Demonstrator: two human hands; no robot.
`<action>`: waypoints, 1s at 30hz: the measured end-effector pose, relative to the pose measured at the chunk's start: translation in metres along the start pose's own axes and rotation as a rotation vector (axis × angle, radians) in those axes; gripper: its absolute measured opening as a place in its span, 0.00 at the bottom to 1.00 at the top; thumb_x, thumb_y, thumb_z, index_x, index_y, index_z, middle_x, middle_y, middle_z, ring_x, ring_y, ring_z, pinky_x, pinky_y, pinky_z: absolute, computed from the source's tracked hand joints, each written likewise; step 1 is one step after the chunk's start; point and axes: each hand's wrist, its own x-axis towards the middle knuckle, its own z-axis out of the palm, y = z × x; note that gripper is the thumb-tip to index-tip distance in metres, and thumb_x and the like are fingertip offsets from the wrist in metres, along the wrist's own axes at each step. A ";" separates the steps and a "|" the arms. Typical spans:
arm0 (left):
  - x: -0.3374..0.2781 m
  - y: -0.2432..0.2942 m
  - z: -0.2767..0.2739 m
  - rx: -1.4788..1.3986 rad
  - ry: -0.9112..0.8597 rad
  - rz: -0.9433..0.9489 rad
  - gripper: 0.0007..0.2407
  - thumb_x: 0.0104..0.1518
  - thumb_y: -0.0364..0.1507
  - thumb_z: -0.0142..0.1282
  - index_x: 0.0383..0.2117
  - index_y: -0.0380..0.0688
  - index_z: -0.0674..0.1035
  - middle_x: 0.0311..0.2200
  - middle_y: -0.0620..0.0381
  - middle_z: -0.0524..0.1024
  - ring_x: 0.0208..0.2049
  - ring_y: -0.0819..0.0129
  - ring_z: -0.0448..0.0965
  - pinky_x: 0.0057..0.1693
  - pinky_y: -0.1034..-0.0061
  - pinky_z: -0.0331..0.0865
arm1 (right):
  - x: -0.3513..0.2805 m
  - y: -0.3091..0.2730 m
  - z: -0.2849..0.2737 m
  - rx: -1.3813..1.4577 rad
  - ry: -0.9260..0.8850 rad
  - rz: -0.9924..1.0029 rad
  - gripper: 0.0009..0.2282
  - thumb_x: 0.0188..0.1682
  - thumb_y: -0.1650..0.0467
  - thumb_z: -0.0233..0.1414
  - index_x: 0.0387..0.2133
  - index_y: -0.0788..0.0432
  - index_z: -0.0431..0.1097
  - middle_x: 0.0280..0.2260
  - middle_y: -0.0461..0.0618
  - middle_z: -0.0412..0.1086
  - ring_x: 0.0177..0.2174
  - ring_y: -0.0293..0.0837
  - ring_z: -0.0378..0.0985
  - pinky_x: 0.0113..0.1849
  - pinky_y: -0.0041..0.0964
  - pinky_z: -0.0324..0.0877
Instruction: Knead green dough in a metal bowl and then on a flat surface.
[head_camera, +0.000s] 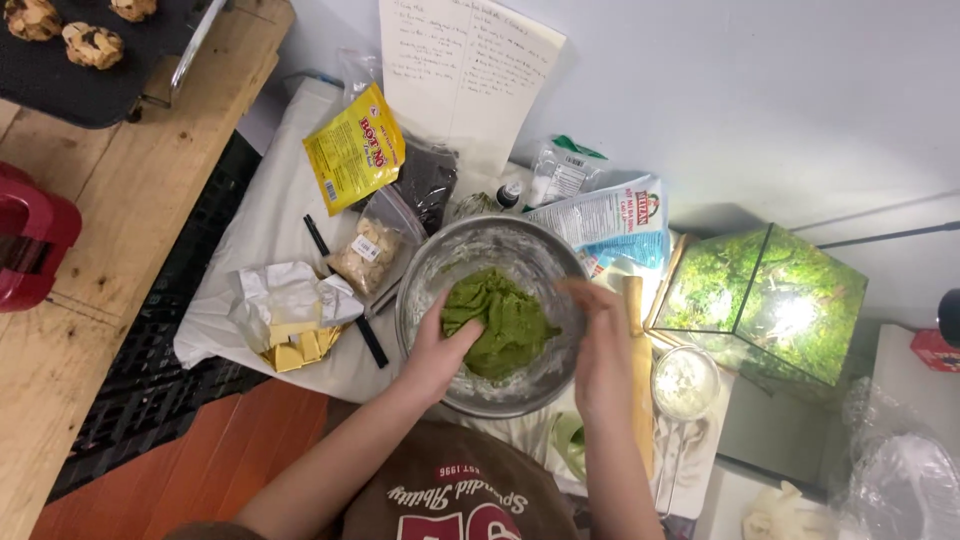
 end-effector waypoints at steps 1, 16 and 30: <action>0.000 -0.003 0.000 0.000 0.001 -0.002 0.22 0.58 0.22 0.54 0.61 0.42 0.68 0.52 0.53 0.76 0.51 0.66 0.77 0.54 0.70 0.73 | 0.000 -0.005 0.011 0.000 0.000 0.002 0.22 0.66 0.61 0.42 0.61 0.70 0.62 0.60 0.63 0.68 0.63 0.55 0.68 0.67 0.49 0.57; -0.006 0.039 0.020 1.334 -0.222 0.461 0.37 0.50 0.22 0.64 0.70 0.41 0.59 0.59 0.39 0.60 0.59 0.37 0.69 0.58 0.58 0.71 | 0.040 0.054 0.051 -1.160 0.121 0.255 0.16 0.47 0.74 0.55 0.49 0.62 0.72 0.42 0.63 0.77 0.45 0.61 0.77 0.45 0.50 0.71; 0.003 0.031 0.019 0.633 -0.115 0.326 0.39 0.42 0.36 0.75 0.62 0.38 0.67 0.55 0.48 0.77 0.57 0.59 0.79 0.61 0.67 0.73 | 0.001 -0.028 -0.003 0.079 -0.027 0.600 0.36 0.54 0.49 0.38 0.74 0.53 0.49 0.58 0.74 0.66 0.57 0.66 0.71 0.61 0.56 0.46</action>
